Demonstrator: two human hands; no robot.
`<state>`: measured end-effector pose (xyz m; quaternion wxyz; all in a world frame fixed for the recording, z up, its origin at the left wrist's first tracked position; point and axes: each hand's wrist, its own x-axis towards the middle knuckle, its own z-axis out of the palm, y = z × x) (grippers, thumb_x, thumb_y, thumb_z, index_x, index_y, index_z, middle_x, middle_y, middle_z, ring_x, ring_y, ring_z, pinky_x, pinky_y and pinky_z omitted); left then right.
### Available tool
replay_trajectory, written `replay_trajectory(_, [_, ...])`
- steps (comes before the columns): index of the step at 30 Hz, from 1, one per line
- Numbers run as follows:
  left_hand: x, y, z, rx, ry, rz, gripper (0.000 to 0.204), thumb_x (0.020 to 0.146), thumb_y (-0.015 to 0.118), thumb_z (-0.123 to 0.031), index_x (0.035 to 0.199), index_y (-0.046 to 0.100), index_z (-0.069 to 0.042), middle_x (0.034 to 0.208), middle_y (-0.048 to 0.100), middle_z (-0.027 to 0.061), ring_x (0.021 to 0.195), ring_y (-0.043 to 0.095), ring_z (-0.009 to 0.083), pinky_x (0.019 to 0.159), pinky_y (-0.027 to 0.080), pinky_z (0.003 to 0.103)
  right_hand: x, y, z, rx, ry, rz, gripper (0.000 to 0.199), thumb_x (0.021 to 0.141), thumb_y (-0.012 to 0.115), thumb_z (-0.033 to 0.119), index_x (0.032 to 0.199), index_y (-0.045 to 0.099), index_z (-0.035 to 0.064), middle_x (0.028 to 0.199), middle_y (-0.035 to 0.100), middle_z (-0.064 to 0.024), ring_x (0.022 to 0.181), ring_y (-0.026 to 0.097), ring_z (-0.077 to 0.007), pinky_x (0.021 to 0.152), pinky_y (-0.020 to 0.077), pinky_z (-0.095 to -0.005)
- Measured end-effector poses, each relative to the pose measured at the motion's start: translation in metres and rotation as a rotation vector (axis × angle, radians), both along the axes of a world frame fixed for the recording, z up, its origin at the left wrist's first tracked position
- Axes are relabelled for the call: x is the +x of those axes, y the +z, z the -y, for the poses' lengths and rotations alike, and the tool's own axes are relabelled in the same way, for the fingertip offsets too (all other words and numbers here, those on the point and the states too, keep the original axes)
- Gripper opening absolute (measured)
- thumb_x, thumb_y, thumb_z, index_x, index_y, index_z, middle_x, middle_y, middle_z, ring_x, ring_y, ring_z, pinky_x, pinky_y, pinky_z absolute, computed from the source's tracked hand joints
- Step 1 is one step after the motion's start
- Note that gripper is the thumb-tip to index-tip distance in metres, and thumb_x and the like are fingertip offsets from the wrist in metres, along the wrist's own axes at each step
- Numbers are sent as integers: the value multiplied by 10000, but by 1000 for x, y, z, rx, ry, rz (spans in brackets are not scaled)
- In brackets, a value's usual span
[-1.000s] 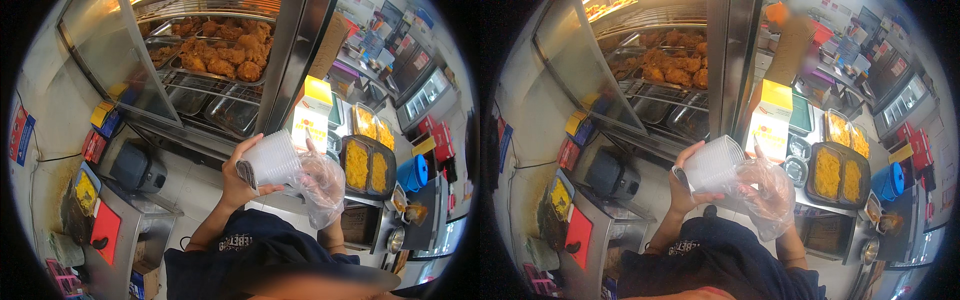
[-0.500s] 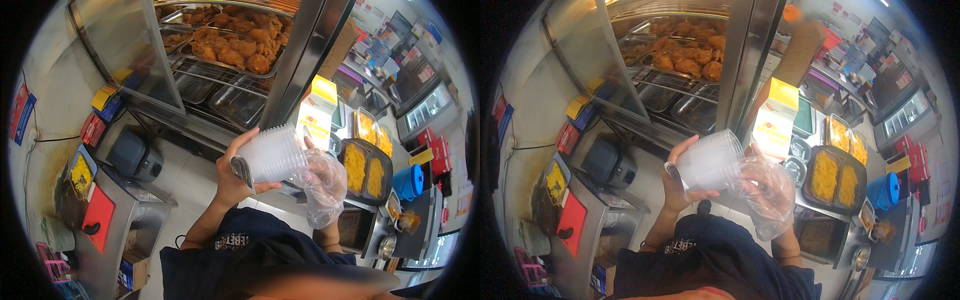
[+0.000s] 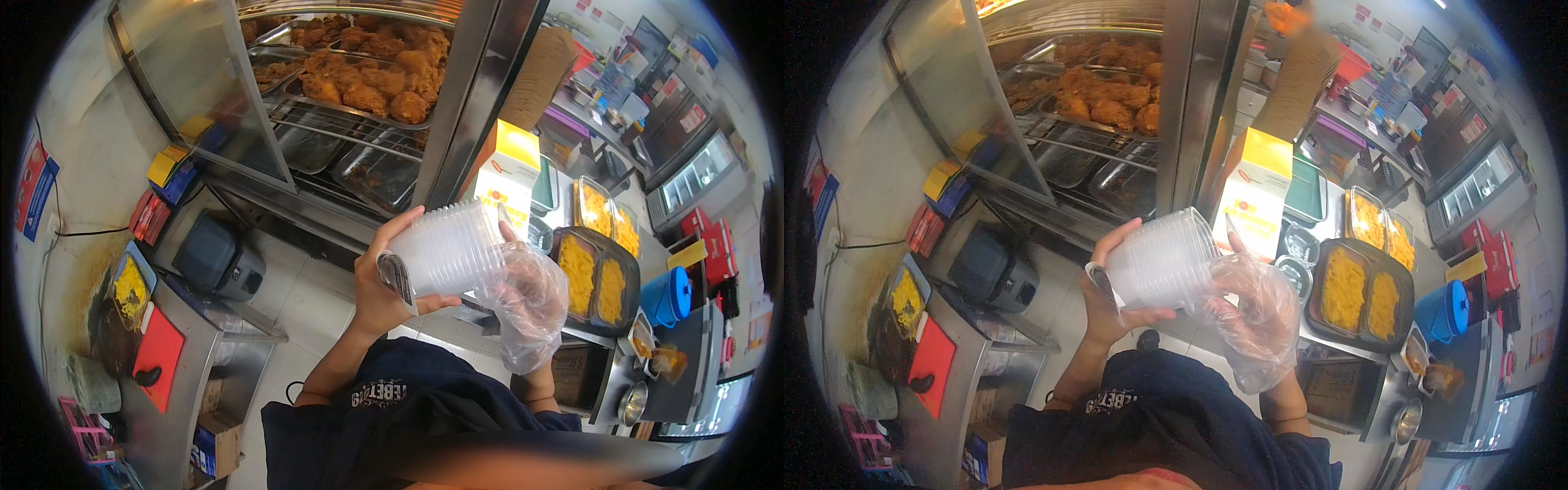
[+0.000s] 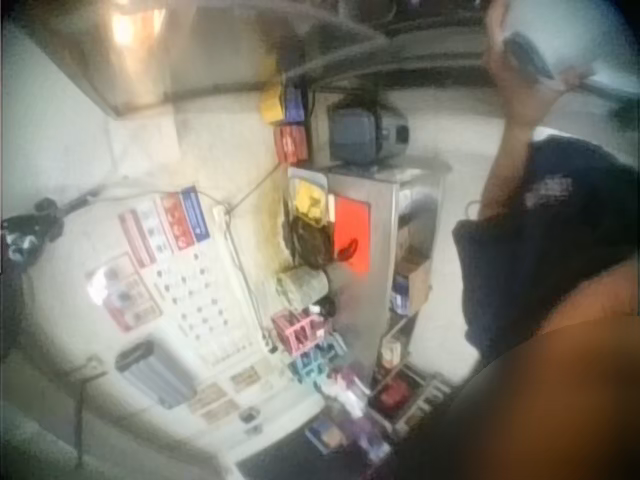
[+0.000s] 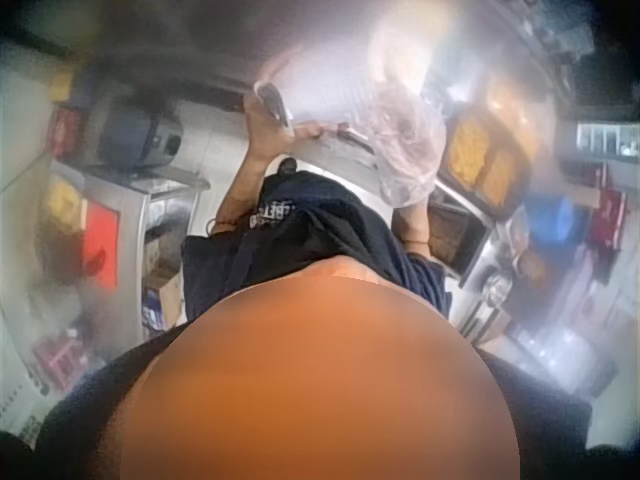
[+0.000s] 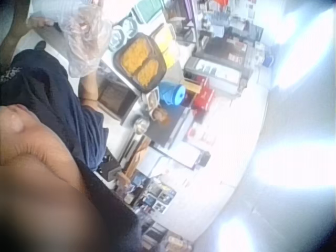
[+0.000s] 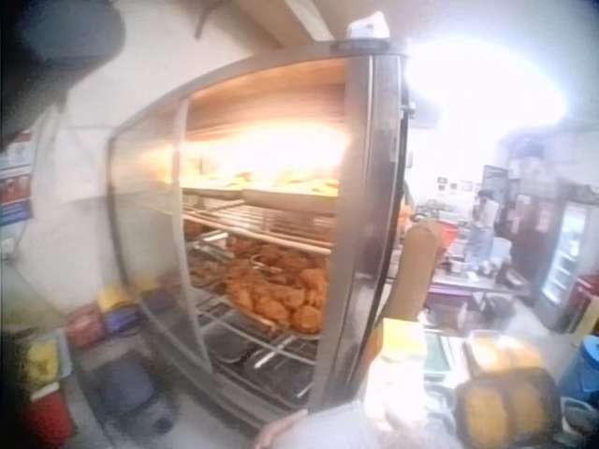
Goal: The person assembles takeout orders by placing food items into boxes and containers. They handle receipts, boxes, and containers, and retrieve items from a display case and storage bins. The person also places receipts into boxes and stacks containers.
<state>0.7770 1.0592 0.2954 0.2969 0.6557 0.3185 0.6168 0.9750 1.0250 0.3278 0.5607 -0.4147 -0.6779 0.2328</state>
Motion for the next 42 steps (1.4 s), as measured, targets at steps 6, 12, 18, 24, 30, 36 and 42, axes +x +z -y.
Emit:
replay_trajectory(6, [4,1,-4,17,-12,-4,1042,462,952,-326,1319,459,3,1229,582,149,1088,603,223,938,475,339,3,3,1,18,-31,18,171,767,728,123,926,679,82,1220,614,-204,1113,614,-296,936,446,-366])
replay_trajectory(12, [6,3,-8,52,-5,-10,1045,466,949,-354,1316,459,6,1225,584,147,1076,609,223,928,482,338,1,8,5,-58,-35,-116,160,780,717,98,926,679,45,1047,675,-167,1217,537,-363,970,431,-416])
replay_trajectory(18, [8,3,-11,71,10,-25,1046,469,946,-362,1316,457,10,1222,585,147,1073,610,219,924,484,335,-2,9,5,-74,-2,-229,156,779,713,54,928,675,25,1022,680,-149,1241,507,-382,1022,395,-469])
replay_trajectory(24, [9,4,-12,63,11,-36,1048,472,946,-360,1320,454,11,1218,585,152,1071,610,222,924,483,336,1,8,3,-109,41,-274,138,796,700,46,928,670,20,1009,676,-132,1251,496,-379,1044,369,-478])
replay_trajectory(30, [9,2,-13,58,8,-47,1055,473,946,-362,1323,448,15,1240,569,160,1085,601,227,931,479,336,1,7,2,-142,28,-267,146,803,700,64,938,666,19,1024,673,-134,1255,493,-374,1029,390,-469])
replay_trajectory(36, [10,0,-15,51,6,-34,1052,472,946,-366,1318,450,12,1246,565,161,1089,599,228,934,478,339,3,6,0,-151,38,-261,150,805,693,62,944,660,14,1070,665,-157,1247,502,-374,1016,410,-459])
replay_trajectory(42, [9,4,-15,38,10,-43,1044,472,946,-358,1315,453,12,1233,576,157,1084,604,230,932,482,338,3,5,-2,-122,74,-268,163,804,674,31,964,650,13,1109,656,-169,1254,495,-374,1026,397,-463])
